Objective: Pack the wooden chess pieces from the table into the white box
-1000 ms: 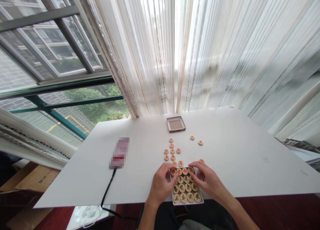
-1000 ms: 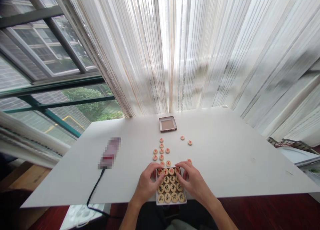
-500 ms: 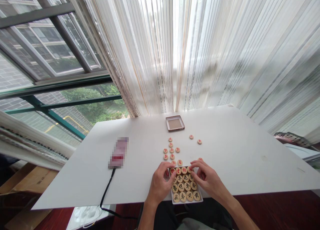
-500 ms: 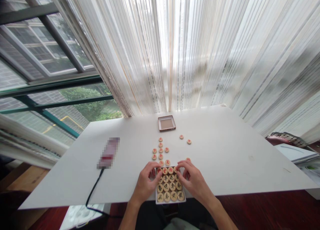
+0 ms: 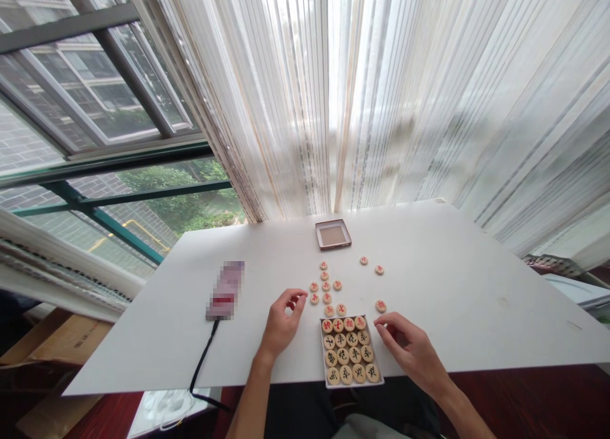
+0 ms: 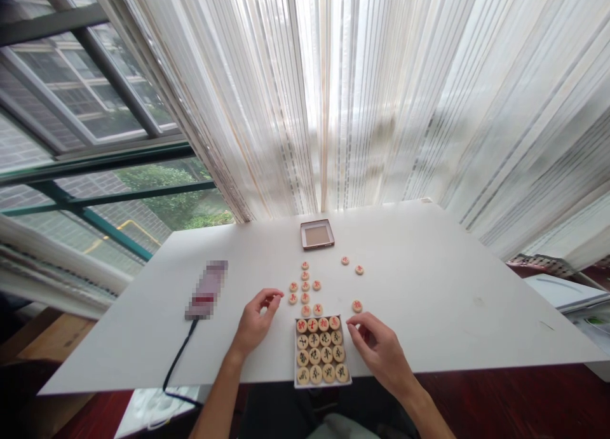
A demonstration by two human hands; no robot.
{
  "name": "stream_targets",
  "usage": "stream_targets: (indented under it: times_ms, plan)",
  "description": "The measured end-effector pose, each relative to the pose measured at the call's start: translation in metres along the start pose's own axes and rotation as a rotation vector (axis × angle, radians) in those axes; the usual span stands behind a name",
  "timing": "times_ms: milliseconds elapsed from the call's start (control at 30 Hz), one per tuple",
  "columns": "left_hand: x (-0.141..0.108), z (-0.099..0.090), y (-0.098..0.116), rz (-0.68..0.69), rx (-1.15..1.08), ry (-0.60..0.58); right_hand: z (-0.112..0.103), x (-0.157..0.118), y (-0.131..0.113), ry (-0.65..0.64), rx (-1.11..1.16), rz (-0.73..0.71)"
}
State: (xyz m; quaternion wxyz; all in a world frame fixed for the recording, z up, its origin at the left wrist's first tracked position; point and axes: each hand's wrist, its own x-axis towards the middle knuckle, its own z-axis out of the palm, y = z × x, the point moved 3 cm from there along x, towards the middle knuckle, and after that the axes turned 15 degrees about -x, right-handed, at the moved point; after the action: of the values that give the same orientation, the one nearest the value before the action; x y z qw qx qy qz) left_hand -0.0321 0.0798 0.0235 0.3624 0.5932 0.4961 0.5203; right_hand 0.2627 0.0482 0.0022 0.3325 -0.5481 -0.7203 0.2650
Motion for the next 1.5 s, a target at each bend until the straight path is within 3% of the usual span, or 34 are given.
stream_targets:
  times_ms: [233,567,800,967,1233,1333,1500]
  plan:
    - [0.018,0.002,0.002,0.124,0.240,-0.122,0.004,-0.001,0.002,0.021,-0.014,0.022]
    - [0.012,0.022,0.015,0.144,0.365,-0.314,0.003,0.001,0.005,0.022,-0.008,0.020]
    - [0.004,0.025,0.011,0.184,0.444,-0.483,0.001,0.001,0.003,0.021,-0.008,0.033]
    - [-0.004,0.021,0.005,0.199,0.480,-0.503,0.001,0.001,0.002,0.025,-0.013,0.035]
    - [0.012,0.017,0.007,0.253,0.428,-0.338,0.003,0.001,0.005,0.020,0.006,0.024]
    - [0.023,0.025,0.014,0.261,0.427,-0.384,0.002,0.001,0.006,0.024,0.001,0.021]
    - [0.038,0.049,0.027,0.245,0.479,-0.586,0.002,0.001,0.005,0.026,-0.004,0.021]
